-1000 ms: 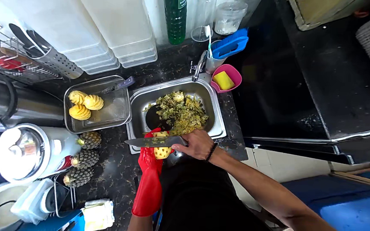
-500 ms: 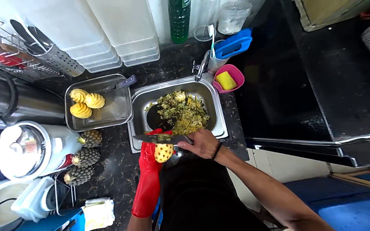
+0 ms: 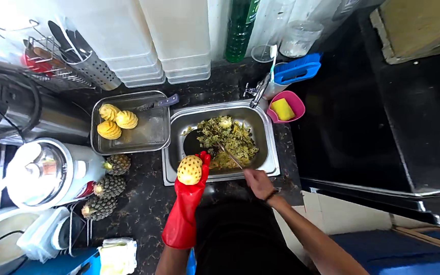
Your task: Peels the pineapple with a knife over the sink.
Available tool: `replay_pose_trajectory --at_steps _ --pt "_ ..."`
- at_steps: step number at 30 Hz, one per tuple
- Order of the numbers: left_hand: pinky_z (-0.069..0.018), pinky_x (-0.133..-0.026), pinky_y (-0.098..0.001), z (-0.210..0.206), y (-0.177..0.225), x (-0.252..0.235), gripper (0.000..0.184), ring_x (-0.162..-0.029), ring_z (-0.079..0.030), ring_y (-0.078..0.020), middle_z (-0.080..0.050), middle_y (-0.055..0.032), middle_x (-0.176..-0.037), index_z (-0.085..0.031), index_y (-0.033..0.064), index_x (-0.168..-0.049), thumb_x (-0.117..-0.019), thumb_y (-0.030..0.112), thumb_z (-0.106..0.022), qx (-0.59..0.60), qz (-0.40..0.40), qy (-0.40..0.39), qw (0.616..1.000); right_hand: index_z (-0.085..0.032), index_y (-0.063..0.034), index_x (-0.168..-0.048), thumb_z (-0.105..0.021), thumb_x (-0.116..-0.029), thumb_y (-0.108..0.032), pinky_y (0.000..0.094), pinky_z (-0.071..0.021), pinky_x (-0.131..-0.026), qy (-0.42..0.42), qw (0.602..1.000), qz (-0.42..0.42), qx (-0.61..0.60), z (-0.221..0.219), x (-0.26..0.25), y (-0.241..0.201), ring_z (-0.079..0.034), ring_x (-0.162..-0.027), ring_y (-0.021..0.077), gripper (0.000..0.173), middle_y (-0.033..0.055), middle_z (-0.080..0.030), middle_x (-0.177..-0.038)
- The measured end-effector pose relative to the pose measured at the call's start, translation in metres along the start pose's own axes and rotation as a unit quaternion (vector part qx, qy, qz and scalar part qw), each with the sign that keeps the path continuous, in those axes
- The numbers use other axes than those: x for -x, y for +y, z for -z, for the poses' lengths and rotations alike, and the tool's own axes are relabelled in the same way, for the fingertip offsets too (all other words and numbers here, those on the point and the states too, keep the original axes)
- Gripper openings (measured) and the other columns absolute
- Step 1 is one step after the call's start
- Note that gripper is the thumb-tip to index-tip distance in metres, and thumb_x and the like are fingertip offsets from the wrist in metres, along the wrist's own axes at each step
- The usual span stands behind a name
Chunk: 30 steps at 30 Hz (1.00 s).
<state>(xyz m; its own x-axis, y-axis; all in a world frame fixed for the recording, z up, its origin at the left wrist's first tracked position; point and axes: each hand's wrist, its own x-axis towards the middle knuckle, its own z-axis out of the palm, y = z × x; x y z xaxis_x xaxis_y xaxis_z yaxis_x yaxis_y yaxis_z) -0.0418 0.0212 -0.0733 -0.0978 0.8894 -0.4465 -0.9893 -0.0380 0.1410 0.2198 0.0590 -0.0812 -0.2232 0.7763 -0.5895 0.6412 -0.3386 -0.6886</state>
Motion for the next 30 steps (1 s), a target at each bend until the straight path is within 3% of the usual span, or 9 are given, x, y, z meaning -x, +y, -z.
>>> replay_pose_trajectory --at_steps 2,7,12,16,22,24,26,28,30 --pt "-0.0550 -0.099 -0.0525 0.005 0.004 -0.021 0.049 -0.132 -0.054 -0.0390 -0.051 -0.0228 -0.145 -0.040 0.0078 -0.145 -0.1058 0.033 -0.026 0.077 0.039 0.074 0.994 -0.064 -0.0016 -0.100 -0.023 -0.1063 -0.067 0.0400 -0.0519 -0.062 -0.065 0.976 -0.206 -0.029 -0.008 -0.021 0.019 -0.057 -0.062 0.0193 0.077 0.0083 -0.058 -0.074" --pt "-0.0529 -0.095 -0.0605 0.003 0.002 -0.058 0.055 -0.125 -0.058 -0.0398 -0.053 -0.0217 -0.142 -0.039 0.0136 -0.147 -0.1060 0.049 -0.029 -0.030 0.022 0.260 0.965 -0.065 -0.0022 -0.094 -0.027 -0.1054 -0.068 0.0441 -0.0501 -0.063 -0.053 0.978 -0.201 0.024 -0.005 -0.021 0.006 -0.057 -0.063 0.0230 0.077 0.0102 -0.057 -0.074" --pt "-0.0561 -0.087 -0.0615 0.014 -0.010 -0.127 0.046 -0.112 -0.064 -0.0413 -0.060 -0.0251 -0.130 -0.048 0.0067 -0.143 -0.1074 0.036 -0.045 -0.278 0.089 0.152 0.944 -0.070 -0.0021 -0.116 -0.027 -0.0998 -0.076 0.0640 -0.0493 -0.097 -0.011 0.946 -0.275 0.172 0.007 -0.024 -0.031 -0.066 -0.117 0.0409 0.088 0.0238 -0.070 -0.118" --pt "-0.0553 -0.102 -0.0386 -0.049 -0.037 -0.177 0.046 -0.123 -0.062 -0.0161 -0.065 -0.0050 -0.135 -0.063 0.0150 -0.135 -0.0927 0.028 -0.075 -0.684 0.031 -0.112 0.720 -0.072 -0.0030 -0.115 -0.027 -0.0991 -0.077 0.0637 -0.0513 -0.097 0.001 0.932 -0.324 0.164 0.012 -0.018 -0.015 -0.067 -0.117 0.0406 0.088 0.0225 -0.071 -0.119" --pt "-0.0477 -0.108 -0.0506 -0.114 -0.110 -0.288 0.063 -0.137 -0.051 -0.0257 -0.036 -0.0042 -0.163 -0.062 0.0239 -0.140 -0.0825 0.041 -0.081 -0.887 -0.016 -0.299 0.351 -0.071 -0.0029 -0.117 -0.030 -0.0949 -0.083 0.0640 -0.0511 -0.098 0.041 0.924 -0.374 0.064 0.000 0.004 0.013 -0.066 -0.118 0.0415 0.092 0.0234 -0.071 -0.121" --pt "-0.0484 -0.105 -0.0561 -0.109 -0.123 -0.317 0.067 -0.134 -0.054 -0.0288 -0.039 -0.0039 -0.162 -0.059 0.0287 -0.143 -0.0811 0.043 -0.079 -0.904 -0.026 -0.303 0.300 -0.071 -0.0038 -0.117 -0.030 -0.0953 -0.082 0.0634 -0.0512 -0.098 0.049 0.925 -0.375 0.021 -0.007 0.012 0.013 -0.067 -0.117 0.0411 0.091 0.0234 -0.071 -0.120" --pt "-0.0477 -0.108 -0.0456 -0.107 -0.122 -0.330 0.053 -0.131 -0.057 -0.0218 -0.054 -0.0058 -0.149 -0.058 0.0154 -0.142 -0.0920 0.027 -0.070 -0.861 0.005 -0.304 0.408 -0.071 -0.0031 -0.118 -0.032 -0.0964 -0.080 0.0652 -0.0507 -0.099 0.064 0.931 -0.359 -0.012 -0.014 0.017 0.014 -0.067 -0.116 0.0424 0.089 0.0247 -0.071 -0.118" --pt "-0.0570 -0.085 -0.0337 -0.095 -0.138 -0.345 0.038 -0.102 -0.064 -0.0147 -0.063 -0.0093 -0.120 -0.048 0.0034 -0.141 -0.1050 0.017 -0.051 -0.687 0.129 -0.274 0.661 -0.071 -0.0015 -0.116 -0.034 -0.0975 -0.078 0.0676 -0.0501 -0.099 0.089 0.932 -0.348 -0.039 -0.021 0.024 0.018 -0.067 -0.116 0.0443 0.087 0.0258 -0.071 -0.117" --pt "-0.0596 -0.075 -0.0416 -0.087 -0.144 -0.367 0.044 -0.095 -0.065 -0.0206 -0.062 -0.0137 -0.116 -0.040 0.0049 -0.146 -0.1064 0.022 -0.048 -0.571 0.218 -0.244 0.753 -0.071 0.0006 -0.115 -0.037 -0.0988 -0.075 0.0692 -0.0496 -0.098 0.102 0.927 -0.356 -0.056 -0.022 0.029 0.016 -0.065 -0.117 0.0461 0.084 0.0272 -0.070 -0.119"
